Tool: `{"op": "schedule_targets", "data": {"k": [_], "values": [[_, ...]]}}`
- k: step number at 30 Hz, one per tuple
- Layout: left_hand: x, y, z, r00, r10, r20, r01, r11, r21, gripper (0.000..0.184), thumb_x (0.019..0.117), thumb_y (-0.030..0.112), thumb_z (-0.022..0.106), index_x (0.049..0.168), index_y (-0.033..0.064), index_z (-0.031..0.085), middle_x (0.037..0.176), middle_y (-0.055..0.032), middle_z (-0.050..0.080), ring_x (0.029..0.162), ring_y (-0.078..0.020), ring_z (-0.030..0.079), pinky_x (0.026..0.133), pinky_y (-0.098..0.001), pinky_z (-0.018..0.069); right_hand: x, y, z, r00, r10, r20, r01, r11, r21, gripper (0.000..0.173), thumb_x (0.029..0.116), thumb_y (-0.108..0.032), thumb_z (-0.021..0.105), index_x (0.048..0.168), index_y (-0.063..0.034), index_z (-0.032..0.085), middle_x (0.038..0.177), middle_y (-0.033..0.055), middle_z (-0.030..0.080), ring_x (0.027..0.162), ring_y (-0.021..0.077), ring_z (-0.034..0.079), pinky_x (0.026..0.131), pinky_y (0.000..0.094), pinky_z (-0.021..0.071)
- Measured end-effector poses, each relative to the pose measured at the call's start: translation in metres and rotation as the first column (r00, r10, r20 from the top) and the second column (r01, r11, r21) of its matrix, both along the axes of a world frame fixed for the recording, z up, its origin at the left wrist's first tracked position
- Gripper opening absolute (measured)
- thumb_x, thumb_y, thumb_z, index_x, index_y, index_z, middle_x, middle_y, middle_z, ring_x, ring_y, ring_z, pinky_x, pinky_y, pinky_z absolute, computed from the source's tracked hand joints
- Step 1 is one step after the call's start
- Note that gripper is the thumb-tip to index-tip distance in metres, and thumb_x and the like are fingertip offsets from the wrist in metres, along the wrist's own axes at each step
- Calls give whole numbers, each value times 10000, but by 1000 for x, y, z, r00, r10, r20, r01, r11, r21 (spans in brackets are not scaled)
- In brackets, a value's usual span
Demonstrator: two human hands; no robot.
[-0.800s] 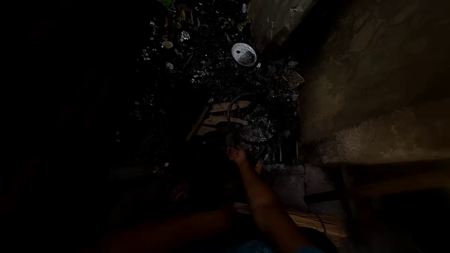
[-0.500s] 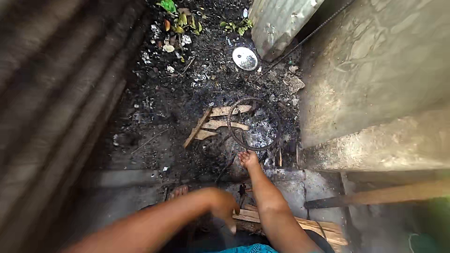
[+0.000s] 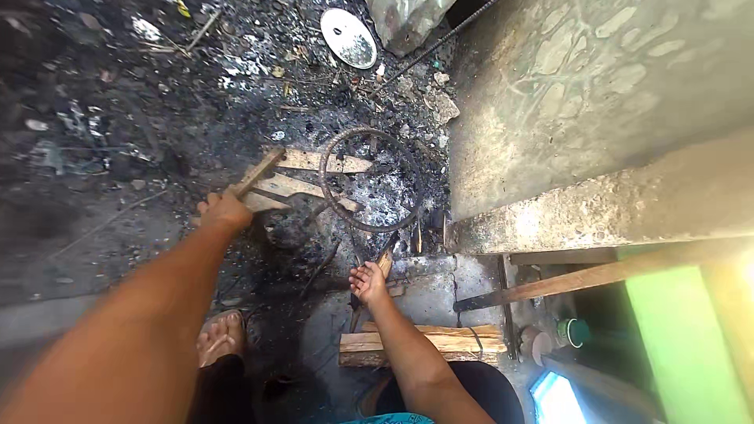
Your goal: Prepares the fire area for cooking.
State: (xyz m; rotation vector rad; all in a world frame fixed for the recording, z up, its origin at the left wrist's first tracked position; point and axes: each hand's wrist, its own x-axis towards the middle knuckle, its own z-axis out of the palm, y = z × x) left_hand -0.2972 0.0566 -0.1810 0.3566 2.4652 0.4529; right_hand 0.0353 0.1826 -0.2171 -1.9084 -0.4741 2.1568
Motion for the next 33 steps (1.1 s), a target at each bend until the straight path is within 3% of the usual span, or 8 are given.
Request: {"op": "schedule_targets", "data": {"k": [4,7,12,18,24,27,30,33], "values": [[-6,-8,-12,997,-45,-58,44,999,-11,538,999,225,655,1453,-21,502,1535,-397,334,1430,-649,234,997,-886,242,-7,5,-3,1000,23,16,-22,999,-40,508,1069,-494,460,1146,-20,625,978,132,705,757,216,666,632,356,535],[1,-11,-12,993,-58,-99,57,998,-16,460,992,158,640,1415,0,549,1501,-391,382,1416,-645,261,988,-876,268,-14,3,-9,999,41,34,-38,996,-85,465,1073,-443,501,1194,-9,615,981,120,691,759,191,657,641,333,541],[6,1,-11,980,-117,-163,130,989,71,382,1007,84,598,1365,-49,589,1437,-365,479,1350,-604,402,1058,-754,359,-14,-3,-20,998,-23,-59,17,995,-95,390,1069,-407,521,1085,-30,621,898,100,697,688,180,661,581,314,546],[20,41,-1,952,-218,-214,246,962,118,339,989,56,615,1322,-4,643,1410,-285,544,1329,-565,446,1025,-739,406,-6,-1,-23,994,5,-111,-14,997,-77,433,1072,-455,483,1029,-49,627,868,101,710,673,191,670,562,321,539],[33,58,-5,976,-108,-187,130,985,109,457,945,76,684,1375,-20,562,1498,-334,399,1347,-622,379,938,-780,444,-4,4,-22,994,44,-101,-46,999,-21,359,1077,-381,509,1020,-47,626,839,91,697,627,181,643,526,310,521],[35,54,7,983,-71,-168,93,988,125,558,908,100,742,1409,-18,526,1530,-342,346,1380,-624,324,970,-810,373,-5,5,-19,995,64,-73,-67,997,-45,415,1064,-452,503,1051,-57,626,889,108,705,674,217,662,567,352,537],[36,49,38,949,-287,-128,289,957,-4,357,955,196,710,1165,-89,663,1361,-381,510,1301,-613,437,941,-811,398,-7,4,-16,996,57,-71,-60,997,-43,532,1061,-545,458,1132,-39,603,952,121,686,741,218,656,633,361,536],[54,48,81,758,-638,136,649,714,-264,368,970,318,706,948,-49,711,1048,-306,688,1058,-507,656,867,-731,497,-11,3,-16,997,-37,-75,31,997,-76,438,1054,-472,527,1075,-40,601,913,108,675,723,202,645,634,349,540]]}}
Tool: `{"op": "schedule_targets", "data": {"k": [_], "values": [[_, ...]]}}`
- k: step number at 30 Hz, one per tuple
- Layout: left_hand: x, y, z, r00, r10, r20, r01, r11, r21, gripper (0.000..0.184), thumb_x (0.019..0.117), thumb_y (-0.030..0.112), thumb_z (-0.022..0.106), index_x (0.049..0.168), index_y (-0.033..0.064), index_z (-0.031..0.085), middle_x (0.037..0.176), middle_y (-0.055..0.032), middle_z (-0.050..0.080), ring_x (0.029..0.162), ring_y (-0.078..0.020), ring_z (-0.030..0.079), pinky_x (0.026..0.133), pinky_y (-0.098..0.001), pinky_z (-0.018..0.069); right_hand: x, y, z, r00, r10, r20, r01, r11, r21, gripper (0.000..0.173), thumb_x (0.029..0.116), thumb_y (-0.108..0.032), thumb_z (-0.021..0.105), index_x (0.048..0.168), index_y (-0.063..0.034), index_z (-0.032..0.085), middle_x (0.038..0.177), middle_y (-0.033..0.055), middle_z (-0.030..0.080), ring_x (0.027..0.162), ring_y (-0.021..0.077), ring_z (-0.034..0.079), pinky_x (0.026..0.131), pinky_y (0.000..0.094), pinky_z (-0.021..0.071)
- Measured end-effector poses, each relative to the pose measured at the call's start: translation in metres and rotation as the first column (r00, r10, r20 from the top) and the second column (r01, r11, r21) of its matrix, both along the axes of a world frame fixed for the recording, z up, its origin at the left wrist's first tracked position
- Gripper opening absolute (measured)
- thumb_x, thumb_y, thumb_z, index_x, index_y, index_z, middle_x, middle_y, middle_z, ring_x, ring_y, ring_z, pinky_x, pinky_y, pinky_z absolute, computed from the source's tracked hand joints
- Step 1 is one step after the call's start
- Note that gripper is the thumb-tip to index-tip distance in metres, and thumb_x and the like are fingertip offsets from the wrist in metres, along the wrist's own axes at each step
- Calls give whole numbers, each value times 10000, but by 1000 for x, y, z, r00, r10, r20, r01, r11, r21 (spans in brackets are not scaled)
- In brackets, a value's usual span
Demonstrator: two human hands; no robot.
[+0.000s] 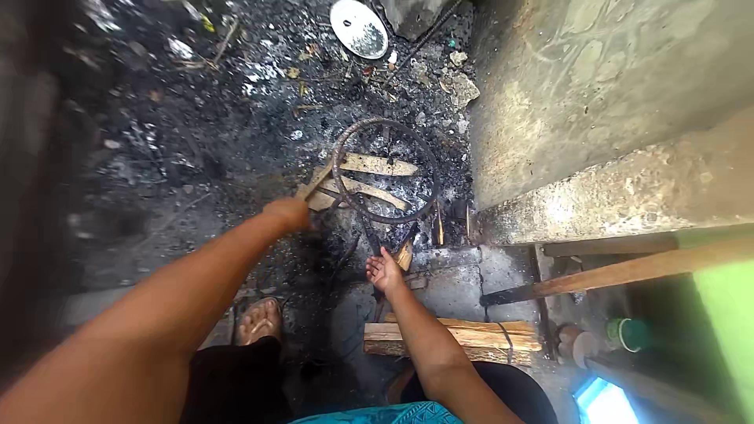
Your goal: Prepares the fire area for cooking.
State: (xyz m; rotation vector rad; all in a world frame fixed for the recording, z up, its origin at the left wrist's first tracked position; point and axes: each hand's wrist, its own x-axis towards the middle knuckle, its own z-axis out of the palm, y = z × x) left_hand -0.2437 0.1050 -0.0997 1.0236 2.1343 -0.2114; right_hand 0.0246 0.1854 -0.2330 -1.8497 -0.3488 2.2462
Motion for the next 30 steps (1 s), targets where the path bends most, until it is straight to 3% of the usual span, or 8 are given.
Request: {"op": "schedule_targets", "data": {"k": [5,8,11,18,22,24,27,30], "values": [[98,-23,78,786,-569,242,580,814,31,317,964,300,719,973,-16,734,959,-226,699,972,-434,667,868,-686,492,13,-16,7,991,133,-8,-132,985,113,473,1078,-455,493,1174,-5,599,982,124,669,768,204,636,688,355,535],[173,-41,151,653,-706,275,718,692,74,255,976,233,692,1019,-18,701,1012,-246,681,995,-464,655,820,-678,499,40,-28,2,978,208,32,-210,949,237,473,1099,-411,465,1215,30,592,983,144,680,746,198,640,664,344,534],[228,-64,185,602,-766,228,757,638,144,155,987,113,613,1019,-29,665,1040,-243,671,1001,-456,653,802,-641,508,64,-39,2,987,158,10,-155,953,260,438,1103,-385,466,1170,29,595,951,133,686,715,179,639,634,314,530],[276,-83,127,635,-669,387,760,630,-158,167,987,48,550,1058,-57,659,1120,-255,669,1073,-443,648,829,-639,515,42,-40,13,994,42,-104,-14,967,253,422,1105,-393,447,1167,-16,627,980,106,715,751,173,652,658,314,523],[276,-86,118,560,-714,420,807,584,-83,166,990,65,564,1031,-63,662,1106,-259,667,1057,-443,650,821,-637,518,-17,-26,35,987,-5,-158,50,958,281,468,1110,-426,410,1134,-11,624,955,96,706,727,158,640,633,302,518],[274,-86,116,565,-709,422,802,593,-78,178,979,102,595,1007,-57,669,1091,-251,673,1046,-438,653,811,-635,517,-45,-15,43,984,92,-154,-42,952,304,489,1115,-446,376,1226,-24,598,1036,113,703,766,178,654,648,318,528],[268,-88,119,576,-689,441,780,624,-44,178,995,85,570,1015,-64,664,1095,-257,667,1045,-448,647,812,-639,508,-63,-1,43,818,572,51,-542,738,401,528,1120,-438,376,1383,-14,548,1146,152,710,851,221,674,728,382,540],[261,-92,121,587,-670,455,764,644,-39,181,1011,76,537,1017,-58,656,1093,-249,666,1043,-438,649,807,-626,511,-56,-3,25,502,807,311,-854,403,329,430,1106,-381,468,1289,-19,610,958,96,709,685,154,632,632,319,520]]}}
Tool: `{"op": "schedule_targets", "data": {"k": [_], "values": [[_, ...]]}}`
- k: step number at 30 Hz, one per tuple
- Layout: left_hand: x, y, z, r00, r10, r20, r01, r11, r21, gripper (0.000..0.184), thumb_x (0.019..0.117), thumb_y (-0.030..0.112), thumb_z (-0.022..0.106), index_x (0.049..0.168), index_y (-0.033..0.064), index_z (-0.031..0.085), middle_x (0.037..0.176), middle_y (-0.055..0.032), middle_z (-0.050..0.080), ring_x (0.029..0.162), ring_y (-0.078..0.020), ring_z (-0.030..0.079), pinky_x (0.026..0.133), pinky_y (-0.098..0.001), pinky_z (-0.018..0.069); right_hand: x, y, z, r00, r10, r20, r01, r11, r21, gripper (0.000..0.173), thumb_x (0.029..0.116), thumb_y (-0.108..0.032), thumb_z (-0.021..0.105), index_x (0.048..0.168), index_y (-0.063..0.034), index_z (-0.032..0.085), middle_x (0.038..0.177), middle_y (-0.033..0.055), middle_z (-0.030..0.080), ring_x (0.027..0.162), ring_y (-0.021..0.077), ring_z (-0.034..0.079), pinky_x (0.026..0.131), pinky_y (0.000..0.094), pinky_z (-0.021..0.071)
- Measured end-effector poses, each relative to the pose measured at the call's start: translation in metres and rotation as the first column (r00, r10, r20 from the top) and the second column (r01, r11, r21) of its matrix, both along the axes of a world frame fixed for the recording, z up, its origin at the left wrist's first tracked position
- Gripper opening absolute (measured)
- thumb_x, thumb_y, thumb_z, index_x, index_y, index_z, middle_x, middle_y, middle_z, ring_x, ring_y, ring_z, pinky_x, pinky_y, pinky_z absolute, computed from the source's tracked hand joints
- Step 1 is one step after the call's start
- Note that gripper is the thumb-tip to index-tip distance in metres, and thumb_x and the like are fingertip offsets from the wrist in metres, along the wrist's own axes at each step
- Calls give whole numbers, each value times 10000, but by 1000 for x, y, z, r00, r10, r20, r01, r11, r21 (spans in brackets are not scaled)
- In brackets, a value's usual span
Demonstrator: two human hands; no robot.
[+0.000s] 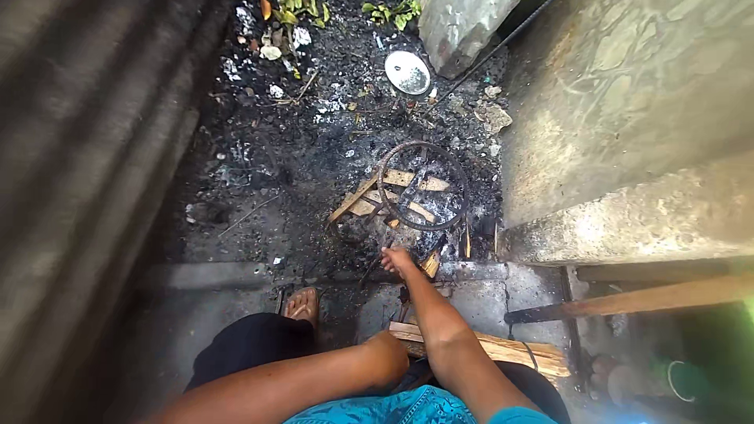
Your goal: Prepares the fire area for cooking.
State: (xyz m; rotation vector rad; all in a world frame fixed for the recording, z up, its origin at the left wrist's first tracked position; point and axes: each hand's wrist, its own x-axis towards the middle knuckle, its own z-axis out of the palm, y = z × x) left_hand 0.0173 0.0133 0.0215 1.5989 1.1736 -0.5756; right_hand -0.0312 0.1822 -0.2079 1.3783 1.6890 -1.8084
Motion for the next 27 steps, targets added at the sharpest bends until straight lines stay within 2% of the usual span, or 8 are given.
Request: {"op": "schedule_targets", "data": {"k": [4,7,10,12,14,18,23,27], "values": [[2,-5,4,1000,16,-23,-18,998,-65,209,1030,64,490,1032,-57,660,1086,-243,670,1035,-424,657,801,-609,518,30,-27,-34,974,153,165,-149,988,-38,318,1085,-298,542,1225,-20,607,812,53,633,555,111,559,527,260,486],[4,-5,7,1000,-2,-11,0,993,-117,226,1048,59,452,1073,-59,643,1105,-247,667,1056,-425,652,838,-606,510,39,-54,-53,949,203,241,-197,979,-52,372,1061,-380,580,1174,-31,646,784,42,627,545,109,556,524,269,491],[6,-6,9,1000,9,-16,-11,990,-137,236,1055,59,440,1094,-64,637,1118,-252,663,1076,-425,644,871,-604,497,33,-78,-49,933,220,286,-229,973,-1,554,1035,-552,545,1166,-25,654,835,70,654,617,149,612,598,321,539],[11,-7,9,999,12,-30,-17,989,-150,246,1061,73,435,1107,-59,637,1130,-248,659,1093,-415,637,883,-597,486,21,-86,-39,916,235,325,-270,961,65,637,1036,-608,485,1159,-11,670,925,114,691,724,200,672,696,388,572],[17,-11,7,999,2,-36,-7,990,-141,252,1062,82,433,1117,-48,641,1139,-235,661,1102,-401,634,902,-590,479,11,-90,-36,900,244,360,-309,942,133,601,1061,-568,454,1124,-17,687,964,129,702,777,219,698,741,420,581],[24,-18,6,999,-4,-52,-3,991,-136,255,1062,80,429,1131,-44,642,1153,-228,661,1106,-401,632,902,-588,480,4,-84,-33,885,241,398,-332,926,178,375,1078,-326,463,1195,-35,669,1079,139,715,904,238,723,819,450,585],[32,-21,13,998,-39,-41,35,995,-93,237,1056,85,448,1075,-44,645,1084,-230,669,1049,-398,651,845,-580,498,35,-86,-39,897,232,375,-304,941,146,412,1087,-367,462,1202,-23,658,1000,125,719,786,202,717,736,389,593],[34,-22,16,997,-67,-28,65,996,-60,246,1060,80,443,1089,-54,647,1110,-236,671,1083,-407,640,905,-592,477,42,-86,-31,907,213,362,-258,963,80,412,1087,-379,491,1278,-42,632,1040,122,704,804,200,703,740,383,589]]}}
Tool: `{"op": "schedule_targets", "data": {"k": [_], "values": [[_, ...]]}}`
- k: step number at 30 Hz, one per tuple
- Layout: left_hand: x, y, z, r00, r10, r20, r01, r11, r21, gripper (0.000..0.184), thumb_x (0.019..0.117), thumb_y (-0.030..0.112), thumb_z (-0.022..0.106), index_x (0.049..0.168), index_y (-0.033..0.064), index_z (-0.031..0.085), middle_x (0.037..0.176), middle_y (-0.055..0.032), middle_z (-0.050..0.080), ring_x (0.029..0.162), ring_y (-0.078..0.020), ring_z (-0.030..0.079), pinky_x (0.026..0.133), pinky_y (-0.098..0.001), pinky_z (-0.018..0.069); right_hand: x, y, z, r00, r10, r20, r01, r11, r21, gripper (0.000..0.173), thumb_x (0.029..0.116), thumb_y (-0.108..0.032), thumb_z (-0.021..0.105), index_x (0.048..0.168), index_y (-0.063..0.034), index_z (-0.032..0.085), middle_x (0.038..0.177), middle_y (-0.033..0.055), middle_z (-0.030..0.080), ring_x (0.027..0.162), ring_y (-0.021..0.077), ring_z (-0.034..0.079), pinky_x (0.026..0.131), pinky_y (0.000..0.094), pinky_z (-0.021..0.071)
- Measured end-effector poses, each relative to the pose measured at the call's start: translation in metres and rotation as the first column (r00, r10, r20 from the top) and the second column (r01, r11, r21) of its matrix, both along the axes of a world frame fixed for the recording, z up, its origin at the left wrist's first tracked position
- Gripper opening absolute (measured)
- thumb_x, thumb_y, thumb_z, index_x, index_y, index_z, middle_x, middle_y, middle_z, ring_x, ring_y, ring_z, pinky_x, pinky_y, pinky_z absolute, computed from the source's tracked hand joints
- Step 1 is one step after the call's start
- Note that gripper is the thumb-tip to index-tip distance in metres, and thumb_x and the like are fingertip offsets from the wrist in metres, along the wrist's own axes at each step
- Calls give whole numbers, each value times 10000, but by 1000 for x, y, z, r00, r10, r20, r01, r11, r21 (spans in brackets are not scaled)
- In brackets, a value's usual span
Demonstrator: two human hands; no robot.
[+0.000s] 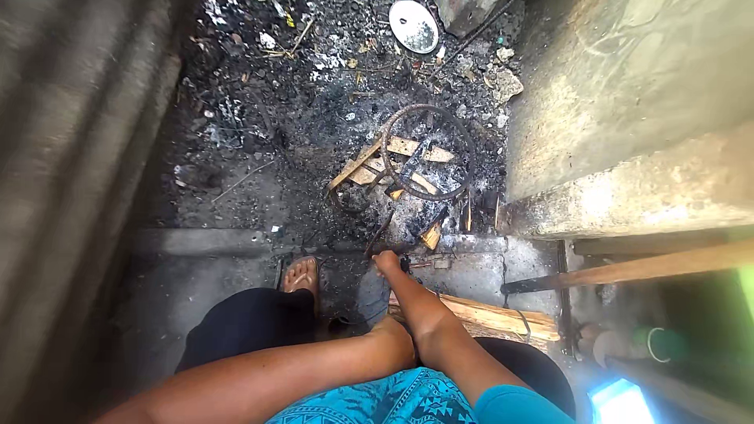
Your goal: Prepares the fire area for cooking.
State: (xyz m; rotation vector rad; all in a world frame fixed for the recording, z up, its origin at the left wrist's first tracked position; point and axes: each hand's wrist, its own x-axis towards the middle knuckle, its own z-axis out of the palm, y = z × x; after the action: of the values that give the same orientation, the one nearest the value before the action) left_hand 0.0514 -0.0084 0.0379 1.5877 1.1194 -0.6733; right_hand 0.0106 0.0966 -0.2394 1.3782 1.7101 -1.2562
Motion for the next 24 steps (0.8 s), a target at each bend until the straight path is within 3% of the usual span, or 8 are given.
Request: {"op": "schedule_targets", "data": {"k": [2,4,7,9,11,14,18,24], "values": [[-2,-3,-4,1000,1,12,-1,1000,-8,247,1063,84,439,1095,-51,643,1104,-241,668,1072,-412,644,891,-591,485,7,8,-1,977,-205,-58,204,979,-15,412,1100,-380,472,1254,-35,636,957,108,681,715,183,658,664,352,565],[-5,-7,-9,1000,28,13,-28,999,-30,247,1063,93,446,1092,-52,643,1101,-244,667,1059,-417,651,850,-596,500,19,20,1,870,-475,-129,481,876,19,422,1116,-361,423,1263,-11,608,931,134,652,687,205,638,638,367,559],[-8,-4,-10,998,57,-14,-58,997,-44,235,1048,100,468,1062,-42,655,1081,-236,672,1036,-415,660,798,-595,514,36,42,8,540,-810,-227,839,539,70,443,1117,-342,378,1414,-31,487,1138,232,609,832,316,652,699,481,561],[-10,0,-9,999,52,-6,-52,998,-19,231,1050,90,462,1099,-36,649,1095,-240,672,1045,-421,658,811,-599,513,43,57,10,337,-909,-244,940,338,38,519,1101,-377,396,1510,-58,378,1339,257,530,1017,369,628,794,538,551],[-10,4,-10,1000,30,8,-30,1000,2,246,1054,75,444,1178,-27,631,1134,-244,667,1071,-428,653,836,-603,511,45,67,17,143,-966,-216,981,167,-99,590,1102,-405,417,1570,-69,291,1518,250,424,1231,392,582,923,526,547],[-11,7,-13,1000,4,10,-5,1000,17,274,1058,67,432,1250,-19,607,1191,-251,654,1106,-436,642,874,-609,501,43,81,16,-93,-976,-199,962,-37,-269,538,1108,-361,440,1538,-59,323,1550,225,388,1265,354,563,937,448,542],[-14,8,-20,999,22,24,-23,999,36,310,1062,78,428,1318,12,590,1246,-248,639,1130,-442,633,879,-625,501,45,95,8,-193,-960,-201,932,-115,-344,543,1091,-313,505,1535,-56,326,1547,211,394,1291,327,546,985,423,523],[-22,13,-30,998,30,53,-34,996,78,294,1051,108,471,1293,15,610,1207,-239,657,1088,-444,651,843,-630,516,55,104,7,-253,-919,-304,921,-132,-367,388,1064,-246,572,1363,-11,494,1200,144,602,955,187,634,798,298,543]]}}
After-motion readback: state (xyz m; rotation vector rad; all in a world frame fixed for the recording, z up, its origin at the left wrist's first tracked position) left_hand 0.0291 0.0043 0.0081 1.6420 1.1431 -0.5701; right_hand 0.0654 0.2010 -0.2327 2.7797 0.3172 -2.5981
